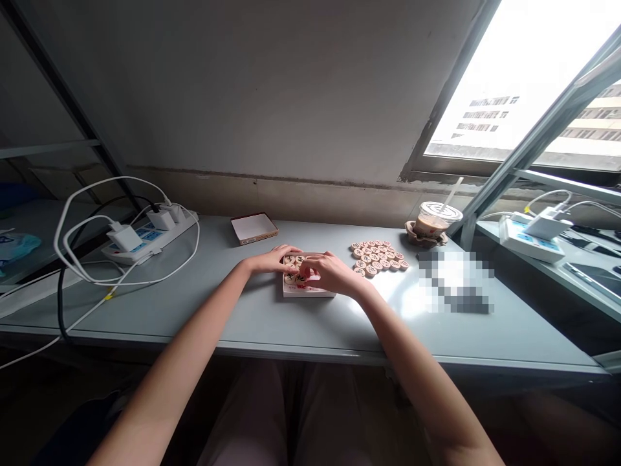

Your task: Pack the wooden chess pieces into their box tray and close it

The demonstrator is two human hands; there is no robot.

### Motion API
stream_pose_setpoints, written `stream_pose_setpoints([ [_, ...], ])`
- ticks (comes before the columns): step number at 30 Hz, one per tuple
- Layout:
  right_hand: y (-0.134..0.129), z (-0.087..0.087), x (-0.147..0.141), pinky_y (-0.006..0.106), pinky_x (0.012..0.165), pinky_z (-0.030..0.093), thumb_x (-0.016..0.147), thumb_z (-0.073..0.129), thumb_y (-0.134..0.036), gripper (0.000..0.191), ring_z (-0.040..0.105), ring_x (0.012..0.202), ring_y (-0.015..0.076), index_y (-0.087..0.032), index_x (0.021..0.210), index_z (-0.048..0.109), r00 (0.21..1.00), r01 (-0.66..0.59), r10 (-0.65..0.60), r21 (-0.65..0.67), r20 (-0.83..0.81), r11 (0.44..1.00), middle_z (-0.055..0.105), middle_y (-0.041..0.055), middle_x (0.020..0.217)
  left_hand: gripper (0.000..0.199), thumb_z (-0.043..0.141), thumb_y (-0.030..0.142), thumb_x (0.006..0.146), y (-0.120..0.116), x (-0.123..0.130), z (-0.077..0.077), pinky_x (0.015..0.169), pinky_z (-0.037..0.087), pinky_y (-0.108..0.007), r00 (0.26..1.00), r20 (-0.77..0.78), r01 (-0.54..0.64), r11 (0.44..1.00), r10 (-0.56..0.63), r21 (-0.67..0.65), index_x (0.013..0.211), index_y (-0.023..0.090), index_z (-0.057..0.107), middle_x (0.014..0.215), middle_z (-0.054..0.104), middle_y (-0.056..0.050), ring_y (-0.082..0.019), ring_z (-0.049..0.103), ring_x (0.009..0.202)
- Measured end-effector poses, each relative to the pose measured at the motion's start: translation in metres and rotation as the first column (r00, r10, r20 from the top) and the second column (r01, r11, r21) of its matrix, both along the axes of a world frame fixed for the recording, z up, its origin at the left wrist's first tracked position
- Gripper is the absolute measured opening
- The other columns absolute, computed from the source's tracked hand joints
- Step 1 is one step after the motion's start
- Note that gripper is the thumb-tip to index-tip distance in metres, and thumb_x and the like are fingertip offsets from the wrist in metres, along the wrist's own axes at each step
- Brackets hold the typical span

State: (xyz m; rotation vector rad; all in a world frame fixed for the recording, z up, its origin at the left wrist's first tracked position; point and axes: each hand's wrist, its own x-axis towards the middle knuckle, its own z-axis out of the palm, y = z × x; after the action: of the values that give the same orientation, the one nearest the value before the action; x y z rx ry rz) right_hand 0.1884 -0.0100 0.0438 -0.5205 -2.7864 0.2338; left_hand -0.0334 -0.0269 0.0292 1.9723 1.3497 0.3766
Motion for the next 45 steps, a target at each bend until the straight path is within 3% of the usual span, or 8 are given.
stream_pose_setpoints([
  [12,0.0,0.011,0.004,0.026,0.074,0.033,0.084,0.057,-0.024,0.01,0.059,0.075,0.0145,-0.021,0.087,0.066,0.994,0.098,-0.095,-0.045,0.056,0.994,0.068,0.0028,0.09,0.069,0.056,0.063,0.07,-0.004,0.009,0.004,0.106,0.029,-0.037,0.998,-0.041,-0.043,0.999,0.044,0.027,0.13,0.033,0.039,0.135,0.036,-0.003,-0.026,0.025,0.131],
  [17,0.014,0.035,0.045,0.023,0.063,0.035,0.079,0.061,-0.03,0.019,0.058,0.074,0.014,-0.025,0.096,0.064,0.937,0.344,-0.337,-0.083,0.09,0.935,0.066,0.0003,0.084,0.072,0.058,0.065,0.067,-0.004,0.012,0.003,0.105,0.029,-0.037,0.995,-0.072,-0.059,0.997,0.062,0.049,0.129,0.033,0.04,0.134,0.037,-0.003,-0.027,0.027,0.13],
  [22,0.036,0.029,0.079,0.023,0.061,0.037,0.063,0.074,-0.027,0.03,0.06,0.073,0.0152,-0.024,0.091,0.066,0.799,0.518,-0.468,-0.039,0.377,0.854,0.066,-0.0004,0.082,0.073,0.056,0.065,0.068,-0.002,0.009,0.002,0.105,0.029,-0.035,0.996,-0.071,-0.048,0.998,0.05,0.029,0.132,0.034,0.037,0.136,0.036,-0.002,-0.026,0.028,0.13],
  [26,0.04,0.022,0.079,0.023,0.064,0.037,0.066,0.07,-0.024,0.015,0.06,0.073,0.0149,-0.023,0.081,0.068,0.765,0.533,-0.481,-0.001,0.427,0.846,0.067,-0.001,0.078,0.072,0.057,0.063,0.068,-0.003,0.008,0.003,0.106,0.028,-0.035,0.996,-0.073,-0.042,0.999,0.044,0.021,0.131,0.033,0.038,0.136,0.035,-0.002,-0.026,0.027,0.13],
  [32,0.03,0.032,0.076,0.022,0.061,0.038,0.065,0.071,-0.033,0.032,0.061,0.069,0.0134,-0.026,0.096,0.065,0.821,0.514,-0.452,-0.104,0.349,0.852,0.067,-0.0026,0.078,0.066,0.052,0.064,0.072,-0.003,0.011,0.002,0.105,0.03,-0.036,0.996,-0.06,-0.063,0.997,0.065,0.037,0.129,0.033,0.039,0.134,0.036,-0.002,-0.026,0.028,0.13],
  [39,0.034,0.027,0.08,0.024,0.058,0.036,0.067,0.068,-0.028,0.011,0.057,0.061,0.0136,-0.022,0.076,0.069,0.754,0.576,-0.533,0.004,0.383,0.818,0.064,-0.0004,0.067,0.074,0.056,0.069,0.066,0.0,0.015,-0.004,0.105,0.029,-0.036,0.991,-0.098,-0.081,0.993,0.089,0.082,0.128,0.033,0.04,0.133,0.036,-0.003,-0.027,0.027,0.129],
  [42,0.028,0.031,0.071,0.023,0.054,0.036,0.075,0.062,-0.036,0.018,0.054,0.056,0.0109,-0.023,0.086,0.067,0.849,0.509,-0.46,-0.168,0.259,0.844,0.064,-0.0003,0.072,0.073,0.056,0.069,0.066,0.0,0.015,-0.003,0.105,0.029,-0.037,0.991,-0.1,-0.079,0.993,0.088,0.091,0.127,0.033,0.041,0.132,0.038,-0.003,-0.027,0.027,0.129],
  [45,0.019,0.032,0.052,0.021,0.055,0.037,0.079,0.059,-0.038,0.023,0.055,0.063,0.0109,-0.023,0.095,0.064,0.953,0.302,-0.288,-0.314,0.09,0.9,0.064,0.0004,0.081,0.072,0.056,0.068,0.066,0.0,0.016,-0.002,0.104,0.03,-0.037,0.992,-0.096,-0.078,0.993,0.086,0.084,0.127,0.033,0.041,0.131,0.039,-0.003,-0.027,0.027,0.129],
])
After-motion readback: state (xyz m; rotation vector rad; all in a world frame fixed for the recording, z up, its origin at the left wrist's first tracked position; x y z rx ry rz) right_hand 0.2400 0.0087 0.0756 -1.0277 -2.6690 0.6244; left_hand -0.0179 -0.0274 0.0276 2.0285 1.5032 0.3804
